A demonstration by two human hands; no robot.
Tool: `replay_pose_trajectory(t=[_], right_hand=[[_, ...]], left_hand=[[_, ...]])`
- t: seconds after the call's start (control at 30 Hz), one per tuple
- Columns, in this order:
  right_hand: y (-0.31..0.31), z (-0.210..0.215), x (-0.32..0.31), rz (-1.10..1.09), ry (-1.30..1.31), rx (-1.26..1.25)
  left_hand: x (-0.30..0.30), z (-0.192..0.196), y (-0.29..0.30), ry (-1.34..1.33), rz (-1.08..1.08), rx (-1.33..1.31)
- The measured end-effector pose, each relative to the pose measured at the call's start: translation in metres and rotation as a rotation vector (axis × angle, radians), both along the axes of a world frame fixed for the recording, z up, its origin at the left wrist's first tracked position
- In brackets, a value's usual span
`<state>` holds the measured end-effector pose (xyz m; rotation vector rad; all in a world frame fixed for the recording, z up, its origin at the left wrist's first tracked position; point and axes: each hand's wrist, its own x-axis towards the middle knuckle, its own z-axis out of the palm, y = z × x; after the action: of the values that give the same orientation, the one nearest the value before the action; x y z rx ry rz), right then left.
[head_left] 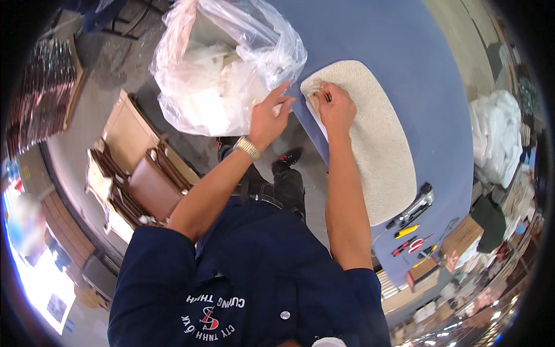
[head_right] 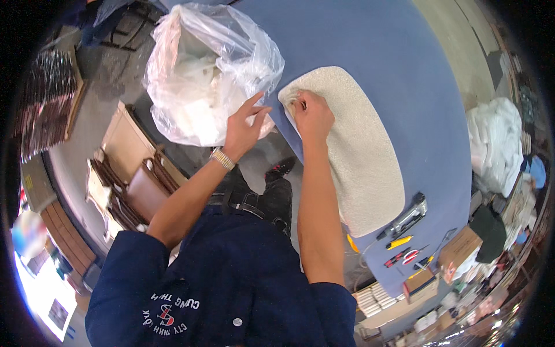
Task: The person folds and staples a white fabric cover onto a curved foam cushion using a pneumatic staple gun. They repeatedly trim excess fabric with a utility knife and adjust the material to fit the cushion's edges.
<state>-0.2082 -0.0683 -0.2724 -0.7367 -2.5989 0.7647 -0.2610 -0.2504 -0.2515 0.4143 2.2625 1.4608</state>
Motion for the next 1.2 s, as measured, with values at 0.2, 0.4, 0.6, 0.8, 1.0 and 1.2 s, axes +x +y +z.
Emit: replay_pose_trajectory(t=[0.2,0.4,0.6,0.8,1.0,1.2], right_hand=[[0.006,0.005,0.000,0.053,-0.100,-0.020],[0.012,0.004,0.004,0.122,-0.076,-0.001],[0.025,0.005,0.006,0.178,-0.086,-0.141],[0.133,0.054,0.103,0.041,0.207,-0.551],[0.129,0.034,0.343,-0.641,0.311,-0.460],[0.026,-0.021,0.378,-0.912,0.454,-0.878]], left_hand=[[0.120,-0.069,-0.111,-0.202,0.296,-0.288],[0.221,-0.107,-0.179,-0.359,0.492,-0.485],[0.236,-0.082,-0.131,-0.297,0.478,-0.426],[0.167,-0.037,-0.070,-0.182,0.275,-0.209],[0.039,-0.043,-0.032,0.139,0.148,-0.015],[-0.057,-0.018,0.076,-0.298,-0.061,-0.120]])
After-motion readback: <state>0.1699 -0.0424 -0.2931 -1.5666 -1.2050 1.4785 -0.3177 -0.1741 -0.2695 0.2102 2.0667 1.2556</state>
